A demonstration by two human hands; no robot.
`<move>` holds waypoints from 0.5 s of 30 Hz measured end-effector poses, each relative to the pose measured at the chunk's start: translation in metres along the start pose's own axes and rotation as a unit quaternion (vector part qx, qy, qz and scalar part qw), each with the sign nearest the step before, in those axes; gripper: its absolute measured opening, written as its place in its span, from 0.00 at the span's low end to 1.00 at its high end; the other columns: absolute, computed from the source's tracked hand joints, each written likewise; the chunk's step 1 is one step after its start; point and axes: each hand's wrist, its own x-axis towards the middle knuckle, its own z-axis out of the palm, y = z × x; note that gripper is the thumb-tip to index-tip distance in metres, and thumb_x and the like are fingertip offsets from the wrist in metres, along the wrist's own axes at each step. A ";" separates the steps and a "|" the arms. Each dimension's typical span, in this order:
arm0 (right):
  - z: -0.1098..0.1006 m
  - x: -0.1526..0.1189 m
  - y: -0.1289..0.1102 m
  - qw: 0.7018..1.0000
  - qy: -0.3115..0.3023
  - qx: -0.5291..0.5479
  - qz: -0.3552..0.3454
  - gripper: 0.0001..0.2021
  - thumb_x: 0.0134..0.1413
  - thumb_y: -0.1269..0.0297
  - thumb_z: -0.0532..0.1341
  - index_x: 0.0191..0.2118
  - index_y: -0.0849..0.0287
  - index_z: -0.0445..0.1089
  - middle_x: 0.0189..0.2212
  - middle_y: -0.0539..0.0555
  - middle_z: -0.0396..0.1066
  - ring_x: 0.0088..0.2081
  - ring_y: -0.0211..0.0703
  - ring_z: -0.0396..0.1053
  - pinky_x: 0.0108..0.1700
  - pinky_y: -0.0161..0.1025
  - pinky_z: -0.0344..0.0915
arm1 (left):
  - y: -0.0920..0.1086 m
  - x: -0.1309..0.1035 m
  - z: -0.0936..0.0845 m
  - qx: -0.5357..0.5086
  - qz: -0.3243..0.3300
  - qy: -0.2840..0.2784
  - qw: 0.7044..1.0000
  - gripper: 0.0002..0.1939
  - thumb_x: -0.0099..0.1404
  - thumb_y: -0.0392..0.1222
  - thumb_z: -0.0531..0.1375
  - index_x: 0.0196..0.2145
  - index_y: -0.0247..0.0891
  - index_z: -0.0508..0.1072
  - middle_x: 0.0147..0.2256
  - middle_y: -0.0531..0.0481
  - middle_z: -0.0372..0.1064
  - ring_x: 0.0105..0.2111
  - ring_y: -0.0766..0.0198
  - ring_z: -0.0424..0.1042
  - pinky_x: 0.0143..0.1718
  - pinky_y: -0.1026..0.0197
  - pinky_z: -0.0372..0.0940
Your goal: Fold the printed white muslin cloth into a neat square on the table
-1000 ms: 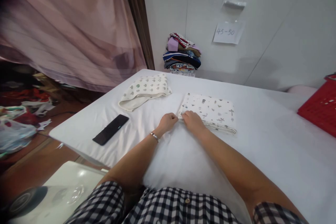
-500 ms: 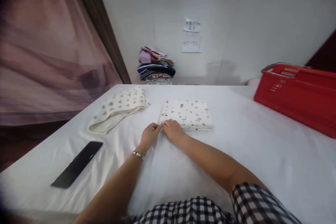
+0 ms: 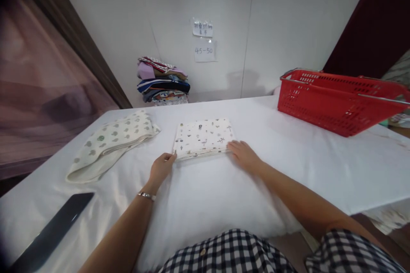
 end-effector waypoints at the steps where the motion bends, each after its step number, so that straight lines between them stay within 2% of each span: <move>1: -0.003 -0.008 0.012 0.999 0.008 0.008 0.040 0.19 0.60 0.68 0.52 0.55 0.54 0.66 0.58 0.56 0.65 0.61 0.49 0.58 0.61 0.54 0.52 | 0.001 0.001 -0.001 0.000 -0.004 -0.004 1.000 0.14 0.62 0.53 0.54 0.31 0.41 0.71 0.32 0.51 0.74 0.33 0.60 0.71 0.33 0.63 0.59; 4: -0.010 -0.020 0.036 0.974 0.064 0.088 0.200 0.15 0.61 0.63 0.53 0.49 0.55 0.71 0.52 0.57 0.71 0.55 0.49 0.65 0.56 0.49 0.61 | 0.007 0.003 -0.005 -0.012 -0.025 -0.013 1.000 0.13 0.60 0.51 0.56 0.35 0.40 0.72 0.31 0.50 0.74 0.32 0.61 0.71 0.32 0.63 0.59; 7: -0.014 -0.014 0.042 0.915 0.062 0.238 0.321 0.12 0.60 0.61 0.55 0.42 0.58 0.73 0.43 0.56 0.75 0.43 0.44 0.72 0.43 0.40 0.68 | 0.013 0.005 -0.008 -0.041 -0.047 -0.027 0.998 0.17 0.59 0.52 0.57 0.40 0.37 0.71 0.27 0.51 0.72 0.27 0.62 0.70 0.29 0.63 0.60; 11: -0.018 0.008 0.032 0.828 0.001 0.401 0.391 0.10 0.56 0.59 0.60 0.34 0.61 0.72 0.33 0.55 0.76 0.25 0.35 0.70 0.24 0.31 0.63 | 0.016 0.005 -0.007 -0.064 -0.045 -0.031 0.996 0.22 0.60 0.58 0.55 0.38 0.37 0.72 0.21 0.53 0.68 0.24 0.62 0.69 0.26 0.63 0.59; 15: -0.024 0.028 0.025 0.785 -0.072 0.435 0.435 0.15 0.54 0.53 0.63 0.28 0.62 0.69 0.20 0.51 0.70 0.17 0.32 0.63 0.18 0.31 0.58 | 0.019 0.005 -0.005 -0.043 -0.044 -0.028 0.998 0.22 0.60 0.59 0.53 0.36 0.37 0.73 0.21 0.52 0.67 0.23 0.62 0.68 0.25 0.62 0.58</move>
